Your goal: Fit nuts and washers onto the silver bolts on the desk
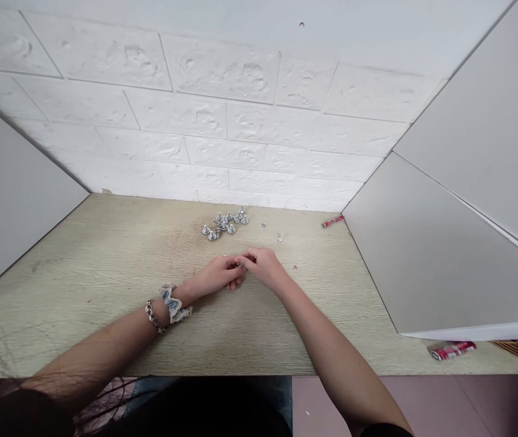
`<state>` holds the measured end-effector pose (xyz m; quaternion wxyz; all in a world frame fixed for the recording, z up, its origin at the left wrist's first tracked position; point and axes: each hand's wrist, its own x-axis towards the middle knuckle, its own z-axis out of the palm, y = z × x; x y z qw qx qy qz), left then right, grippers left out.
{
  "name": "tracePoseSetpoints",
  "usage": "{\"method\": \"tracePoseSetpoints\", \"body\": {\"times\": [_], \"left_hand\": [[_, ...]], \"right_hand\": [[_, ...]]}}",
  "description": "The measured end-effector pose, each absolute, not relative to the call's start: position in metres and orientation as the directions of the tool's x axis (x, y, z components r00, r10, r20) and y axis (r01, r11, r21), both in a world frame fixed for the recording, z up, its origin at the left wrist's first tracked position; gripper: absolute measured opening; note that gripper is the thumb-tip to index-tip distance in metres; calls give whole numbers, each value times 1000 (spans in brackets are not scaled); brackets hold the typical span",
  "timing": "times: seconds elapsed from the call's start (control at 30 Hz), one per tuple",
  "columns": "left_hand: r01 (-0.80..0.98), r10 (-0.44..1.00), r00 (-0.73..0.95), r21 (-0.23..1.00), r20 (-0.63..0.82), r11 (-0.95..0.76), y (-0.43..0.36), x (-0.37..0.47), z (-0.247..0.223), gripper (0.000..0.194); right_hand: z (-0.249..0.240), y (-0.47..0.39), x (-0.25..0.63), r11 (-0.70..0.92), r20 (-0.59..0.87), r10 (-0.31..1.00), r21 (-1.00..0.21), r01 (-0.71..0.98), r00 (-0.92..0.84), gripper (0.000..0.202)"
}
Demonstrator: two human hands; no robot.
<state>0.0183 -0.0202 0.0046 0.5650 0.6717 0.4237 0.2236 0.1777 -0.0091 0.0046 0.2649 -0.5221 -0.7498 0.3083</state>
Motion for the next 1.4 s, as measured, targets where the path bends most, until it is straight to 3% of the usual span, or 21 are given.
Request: {"method": "tracePoseSetpoints", "body": {"times": [0.37, 0.9, 1.4], "left_hand": [[345, 825, 530, 939, -194, -1, -19, 18, 2, 20], [345, 825, 534, 939, -185, -13, -18, 18, 0, 15], [319, 817, 550, 948, -172, -15, -19, 18, 0, 11]], "right_hand": [[4, -10, 178, 336, 107, 925, -679, 653, -365, 23], [2, -10, 177, 291, 75, 933, -733, 615, -352, 16], [1, -9, 177, 271, 80, 945, -735, 622, -318, 26]]}}
